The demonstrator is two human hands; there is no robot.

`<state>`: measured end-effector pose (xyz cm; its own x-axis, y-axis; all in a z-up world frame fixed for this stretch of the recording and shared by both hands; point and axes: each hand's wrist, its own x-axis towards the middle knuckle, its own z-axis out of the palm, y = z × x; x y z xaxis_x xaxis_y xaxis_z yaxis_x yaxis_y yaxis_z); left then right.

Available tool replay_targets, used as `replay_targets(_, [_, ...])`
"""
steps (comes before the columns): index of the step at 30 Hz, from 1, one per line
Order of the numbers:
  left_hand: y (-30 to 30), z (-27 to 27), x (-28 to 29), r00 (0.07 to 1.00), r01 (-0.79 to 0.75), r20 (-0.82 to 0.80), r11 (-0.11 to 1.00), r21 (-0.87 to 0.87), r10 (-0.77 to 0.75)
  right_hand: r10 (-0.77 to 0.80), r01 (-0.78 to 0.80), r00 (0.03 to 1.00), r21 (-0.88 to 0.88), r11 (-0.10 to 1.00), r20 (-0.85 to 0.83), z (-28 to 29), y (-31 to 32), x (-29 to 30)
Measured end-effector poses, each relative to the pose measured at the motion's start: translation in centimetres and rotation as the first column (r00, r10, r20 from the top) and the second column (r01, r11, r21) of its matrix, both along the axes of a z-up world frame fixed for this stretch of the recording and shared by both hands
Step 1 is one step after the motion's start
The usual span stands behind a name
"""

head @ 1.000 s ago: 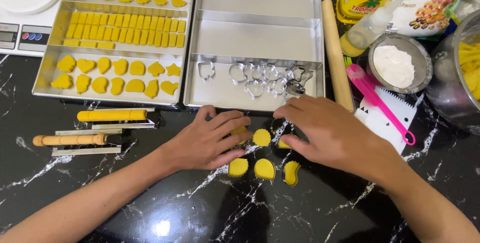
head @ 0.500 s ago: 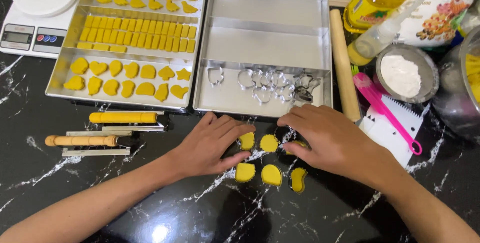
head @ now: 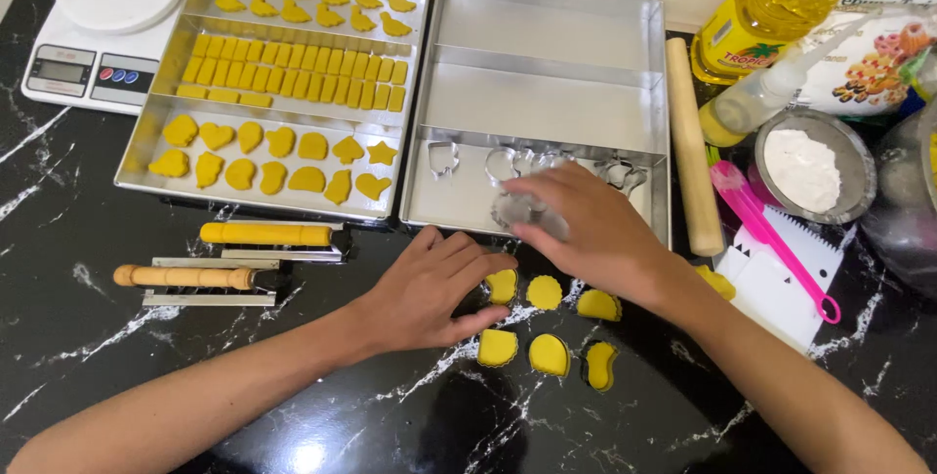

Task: Cutting and shaping dough into various cookie shapes using plastic molds and a scraper on a kitchen workspace.

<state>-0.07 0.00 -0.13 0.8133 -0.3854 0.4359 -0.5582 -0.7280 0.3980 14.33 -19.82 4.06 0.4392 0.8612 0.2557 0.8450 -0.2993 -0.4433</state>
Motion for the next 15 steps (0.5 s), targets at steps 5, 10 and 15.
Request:
replay_targets(5, [0.8,0.8,-0.4,0.992,-0.046,0.111,0.991,-0.124,0.060,-0.014,0.007,0.993,-0.062,0.998,-0.118,0.9,3.3,0.6])
replay_targets(10, [2.0,0.4,0.0,0.954,-0.191,0.189,0.957,-0.220,0.234,0.071,-0.070,0.993,0.012,0.997,-0.091,0.2,4.7,0.5])
replay_targets(15, [1.9,0.9,0.8,0.916,-0.344,0.188,0.935,-0.082,0.354,0.082,-0.080,0.993,-0.037,0.996,0.084,-0.7,4.4,2.8])
